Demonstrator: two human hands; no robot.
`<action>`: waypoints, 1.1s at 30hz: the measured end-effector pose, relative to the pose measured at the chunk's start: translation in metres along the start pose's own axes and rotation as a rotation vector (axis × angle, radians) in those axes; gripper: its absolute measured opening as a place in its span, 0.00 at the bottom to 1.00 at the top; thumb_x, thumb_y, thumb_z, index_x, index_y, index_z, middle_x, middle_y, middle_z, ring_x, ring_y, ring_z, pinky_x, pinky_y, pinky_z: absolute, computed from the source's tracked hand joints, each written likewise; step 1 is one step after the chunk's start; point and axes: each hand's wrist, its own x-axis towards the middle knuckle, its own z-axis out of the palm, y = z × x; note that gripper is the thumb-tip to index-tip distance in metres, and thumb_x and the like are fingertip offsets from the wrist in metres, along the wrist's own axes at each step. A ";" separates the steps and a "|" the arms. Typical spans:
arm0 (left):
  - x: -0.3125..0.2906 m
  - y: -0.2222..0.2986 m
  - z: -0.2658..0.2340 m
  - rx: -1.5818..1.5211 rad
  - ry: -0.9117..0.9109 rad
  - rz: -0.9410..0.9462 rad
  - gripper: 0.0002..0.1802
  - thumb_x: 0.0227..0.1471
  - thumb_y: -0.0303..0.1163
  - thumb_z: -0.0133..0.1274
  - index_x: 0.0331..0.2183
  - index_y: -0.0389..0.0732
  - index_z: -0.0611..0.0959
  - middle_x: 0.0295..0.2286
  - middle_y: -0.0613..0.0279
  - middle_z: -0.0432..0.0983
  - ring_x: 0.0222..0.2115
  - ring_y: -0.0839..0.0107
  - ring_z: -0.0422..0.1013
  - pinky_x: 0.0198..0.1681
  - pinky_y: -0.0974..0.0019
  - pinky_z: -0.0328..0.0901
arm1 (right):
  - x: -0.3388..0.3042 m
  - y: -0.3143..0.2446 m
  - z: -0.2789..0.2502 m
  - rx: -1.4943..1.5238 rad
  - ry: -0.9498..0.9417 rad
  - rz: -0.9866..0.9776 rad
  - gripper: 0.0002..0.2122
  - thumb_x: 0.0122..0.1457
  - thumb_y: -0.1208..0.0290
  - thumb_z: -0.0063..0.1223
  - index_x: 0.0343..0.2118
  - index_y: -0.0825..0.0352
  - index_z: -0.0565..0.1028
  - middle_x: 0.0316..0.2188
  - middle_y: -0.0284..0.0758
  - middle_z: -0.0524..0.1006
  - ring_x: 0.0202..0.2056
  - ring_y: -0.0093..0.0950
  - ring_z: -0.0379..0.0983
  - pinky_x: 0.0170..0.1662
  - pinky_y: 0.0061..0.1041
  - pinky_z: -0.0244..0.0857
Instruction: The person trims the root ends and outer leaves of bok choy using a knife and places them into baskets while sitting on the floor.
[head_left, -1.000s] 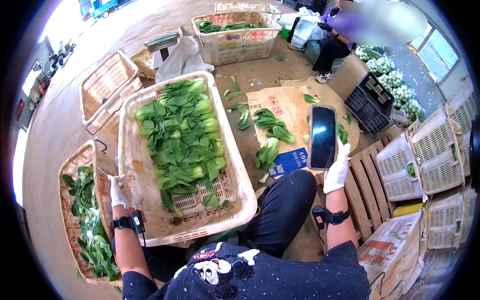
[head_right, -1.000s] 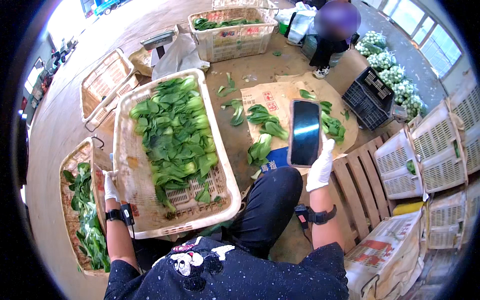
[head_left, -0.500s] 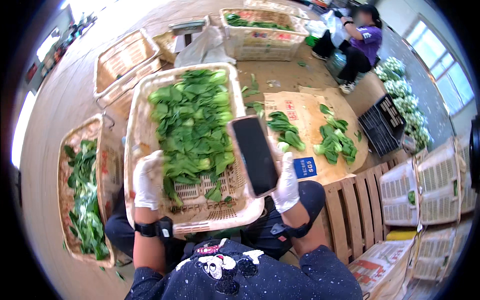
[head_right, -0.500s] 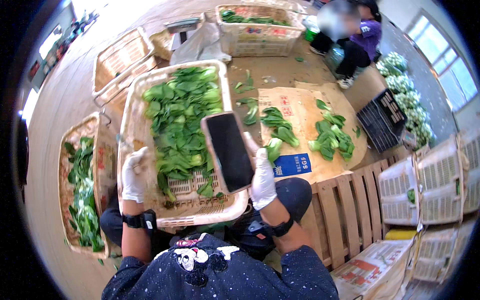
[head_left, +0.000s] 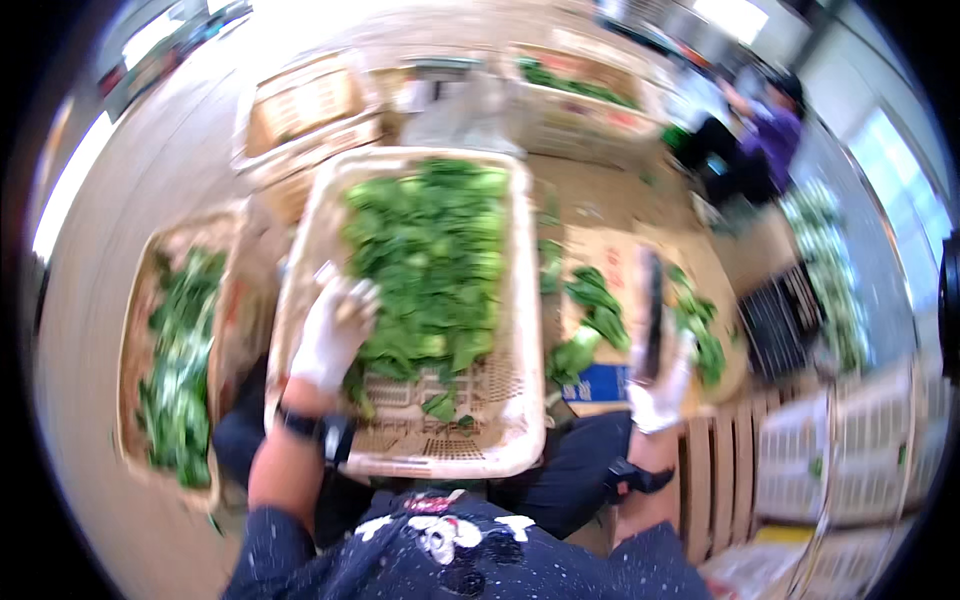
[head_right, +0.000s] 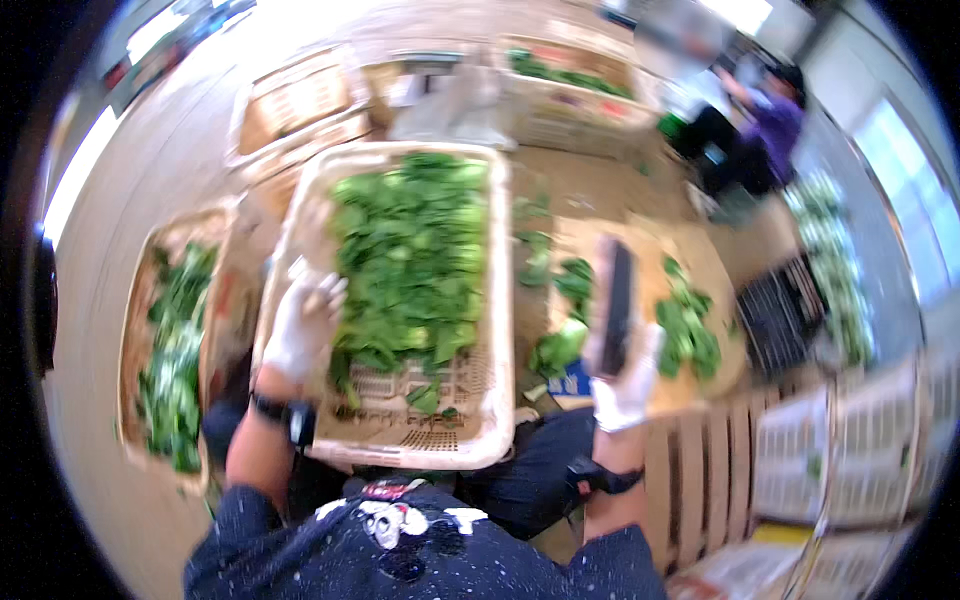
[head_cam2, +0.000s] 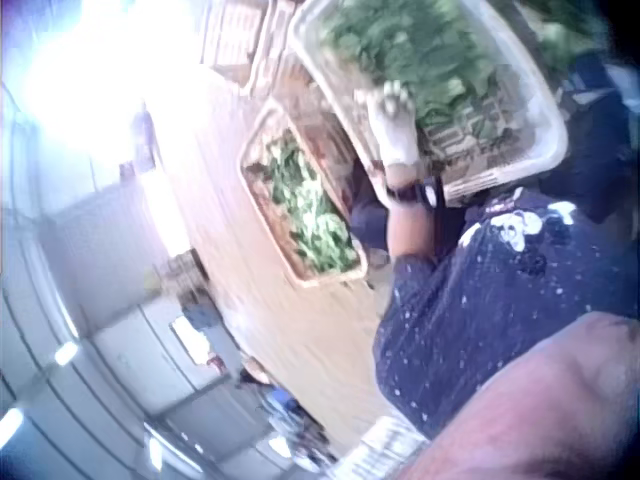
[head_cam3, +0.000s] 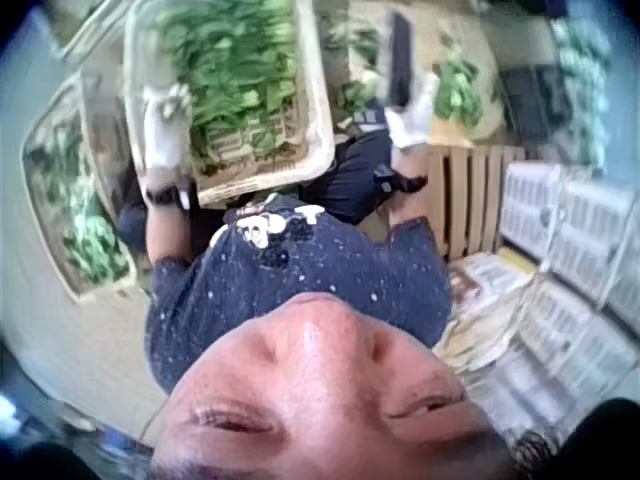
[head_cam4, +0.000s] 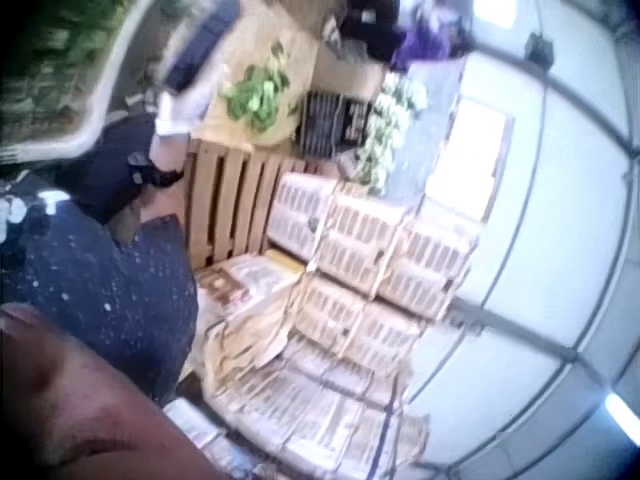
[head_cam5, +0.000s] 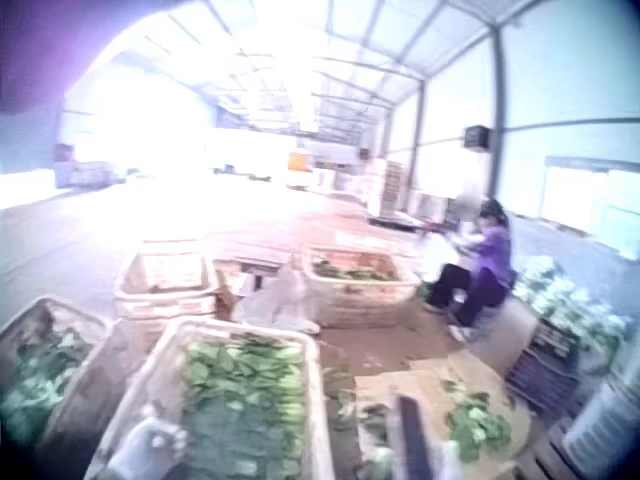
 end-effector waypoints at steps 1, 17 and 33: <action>0.028 -0.010 0.028 0.001 -0.131 -0.011 0.12 0.52 0.36 0.46 0.37 0.40 0.72 0.38 0.59 0.73 0.37 0.67 0.69 0.38 0.66 0.64 | 0.011 -0.015 -0.015 -0.032 0.017 -0.045 0.25 0.60 0.51 0.35 0.55 0.63 0.61 0.39 0.35 0.73 0.29 0.22 0.70 0.26 0.18 0.66; 0.175 0.045 0.218 1.421 0.109 0.520 0.11 0.47 0.35 0.47 0.31 0.40 0.79 0.28 0.56 0.74 0.28 0.65 0.70 0.33 0.64 0.63 | 0.122 -0.043 -0.134 -0.220 0.126 -0.029 0.24 0.59 0.47 0.40 0.49 0.63 0.67 0.37 0.31 0.75 0.21 0.14 0.64 0.17 0.11 0.50; 0.127 0.037 0.185 1.004 -0.243 0.167 0.10 0.47 0.37 0.48 0.22 0.44 0.78 0.16 0.68 0.71 0.16 0.78 0.64 0.18 0.73 0.56 | 0.178 -0.153 -0.151 -0.168 0.529 -0.225 0.20 0.59 0.43 0.35 0.34 0.54 0.72 0.23 0.21 0.73 0.17 0.17 0.64 0.17 0.15 0.54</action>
